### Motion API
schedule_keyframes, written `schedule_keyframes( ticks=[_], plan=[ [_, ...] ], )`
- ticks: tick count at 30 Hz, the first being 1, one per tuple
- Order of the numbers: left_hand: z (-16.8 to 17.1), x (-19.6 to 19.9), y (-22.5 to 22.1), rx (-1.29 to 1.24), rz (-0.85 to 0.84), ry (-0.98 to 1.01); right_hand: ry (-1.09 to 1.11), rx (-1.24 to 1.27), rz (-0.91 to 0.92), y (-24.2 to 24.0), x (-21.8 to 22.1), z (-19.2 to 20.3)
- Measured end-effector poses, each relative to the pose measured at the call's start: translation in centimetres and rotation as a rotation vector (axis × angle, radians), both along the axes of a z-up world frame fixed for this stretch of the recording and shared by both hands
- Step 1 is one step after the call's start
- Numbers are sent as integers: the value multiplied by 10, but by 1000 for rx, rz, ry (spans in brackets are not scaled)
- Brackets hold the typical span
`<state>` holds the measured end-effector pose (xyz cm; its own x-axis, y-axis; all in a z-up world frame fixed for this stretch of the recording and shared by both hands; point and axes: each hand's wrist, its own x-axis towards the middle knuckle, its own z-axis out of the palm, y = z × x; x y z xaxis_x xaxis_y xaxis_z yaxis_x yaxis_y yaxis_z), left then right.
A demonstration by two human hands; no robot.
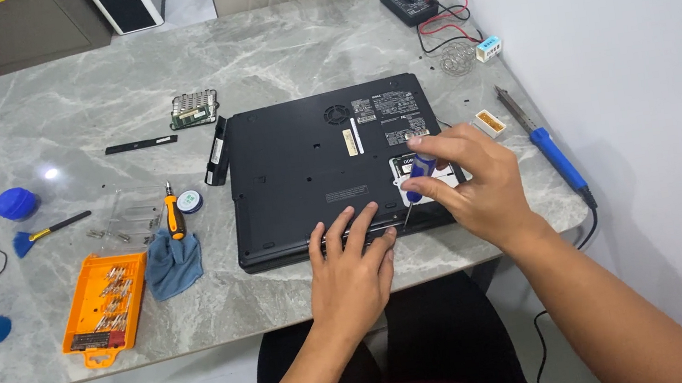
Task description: A person disassembles a laptop by removing the battery and unscrewing the back panel components using a screwdriver.
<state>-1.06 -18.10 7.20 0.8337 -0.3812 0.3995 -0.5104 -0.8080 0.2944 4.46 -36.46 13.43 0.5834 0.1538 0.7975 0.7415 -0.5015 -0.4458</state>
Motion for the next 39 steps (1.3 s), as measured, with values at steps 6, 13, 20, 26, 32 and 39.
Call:
schedule_keyframes(
  ticks=[6,13,20,26,32,39],
  plan=[
    [2,-1,0,-9,0,9,28,73,115,7,-9,21],
    [2,-1,1,-20,-5,9,13,111,197,9,-6,21],
    [0,-2,1,-10,-7,-8,-2,126,239,13,-7,21],
    [0,-2,1,-3,-5,1,-65,85,233,8,0,12],
    [0,-3,1,12,-2,6,-64,48,200,0,8,2],
    [0,-3,1,8,-2,25,-54,0,207,-2,6,10]
  ],
)
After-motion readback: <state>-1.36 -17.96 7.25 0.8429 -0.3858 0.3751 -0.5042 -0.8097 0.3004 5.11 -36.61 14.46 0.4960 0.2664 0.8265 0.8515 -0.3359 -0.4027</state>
